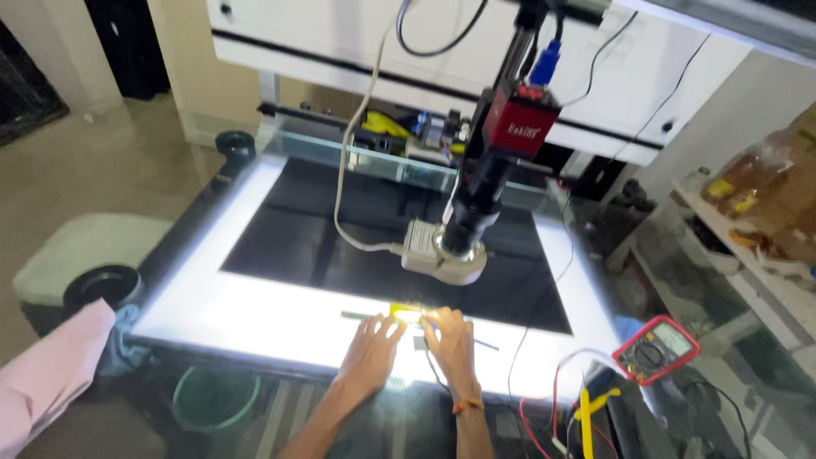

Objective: The person works at an illuminated inspection table under a mounted microscope, holding a small green circuit board strip in place with one hand while using tweezers and a pen-like probe with the other to touch and adjust small components on the board. They reposition the board and continue manipulating its components throughout the episode.

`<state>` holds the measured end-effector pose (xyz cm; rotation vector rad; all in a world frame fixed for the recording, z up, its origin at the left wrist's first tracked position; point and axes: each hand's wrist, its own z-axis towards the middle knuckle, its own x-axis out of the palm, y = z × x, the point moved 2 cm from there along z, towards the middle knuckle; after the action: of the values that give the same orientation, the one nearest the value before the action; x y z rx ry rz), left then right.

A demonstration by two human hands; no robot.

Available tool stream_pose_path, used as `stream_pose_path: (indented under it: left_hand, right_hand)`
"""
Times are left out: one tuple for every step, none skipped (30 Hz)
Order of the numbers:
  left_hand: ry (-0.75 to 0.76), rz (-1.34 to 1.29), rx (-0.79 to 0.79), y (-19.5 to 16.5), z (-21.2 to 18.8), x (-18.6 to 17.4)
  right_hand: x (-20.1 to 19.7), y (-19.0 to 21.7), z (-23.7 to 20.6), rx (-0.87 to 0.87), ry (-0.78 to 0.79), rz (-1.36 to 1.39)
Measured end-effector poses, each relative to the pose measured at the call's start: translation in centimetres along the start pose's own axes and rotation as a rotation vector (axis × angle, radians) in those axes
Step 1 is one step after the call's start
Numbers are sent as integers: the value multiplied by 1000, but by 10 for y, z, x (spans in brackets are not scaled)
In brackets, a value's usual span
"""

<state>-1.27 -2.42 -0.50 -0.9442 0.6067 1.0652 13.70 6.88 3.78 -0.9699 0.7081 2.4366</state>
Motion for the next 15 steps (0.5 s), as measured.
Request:
stream_pose_path:
  left_hand:
    - [0, -3, -2, 2, 2, -1]
    - [12, -13, -11, 2, 1, -1]
    - [-1, -23, -11, 2, 0, -1]
    - [-10, -34, -11, 2, 0, -1]
    - [-20, -48, -9, 2, 1, 0]
    - [-22, -44, -9, 2, 1, 1]
    - [-19, -42, -10, 2, 0, 2]
    - [-17, -38, -12, 2, 1, 2]
    - [1, -37, -21, 2, 3, 1]
    - [23, -35, -32, 2, 1, 1]
    - [43, -36, -42, 2, 1, 1]
    - [43, -38, -42, 1, 2, 1]
    - [42, -41, -43, 1, 2, 0]
    - [40, -43, -45, 1, 3, 0]
    - [54, -41, -50, 0, 3, -1]
  right_hand:
    - [-1, 2, 3, -16, -8, 2]
    - [-3, 3, 2, -24, -5, 4]
    - [-2, 4, 3, -11, 10, -2]
    - [-1, 4, 4, 5, 26, -9]
    - [0, 3, 5, 22, 43, -18]
    - [0, 4, 5, 19, 29, -29]
    - [1, 4, 4, 19, 18, -40]
    - [2, 4, 5, 19, 6, -49]
    - [1, 3, 6, 41, 11, -51]
    - [1, 4, 4, 66, 17, -51]
    - [-1, 3, 3, 91, 24, -53]
    - [-2, 4, 3, 102, 23, -53]
    - [-3, 4, 2, 113, 22, -53]
    - [-4, 4, 2, 123, 22, -53]
    - [-5, 5, 2, 125, 25, -51]
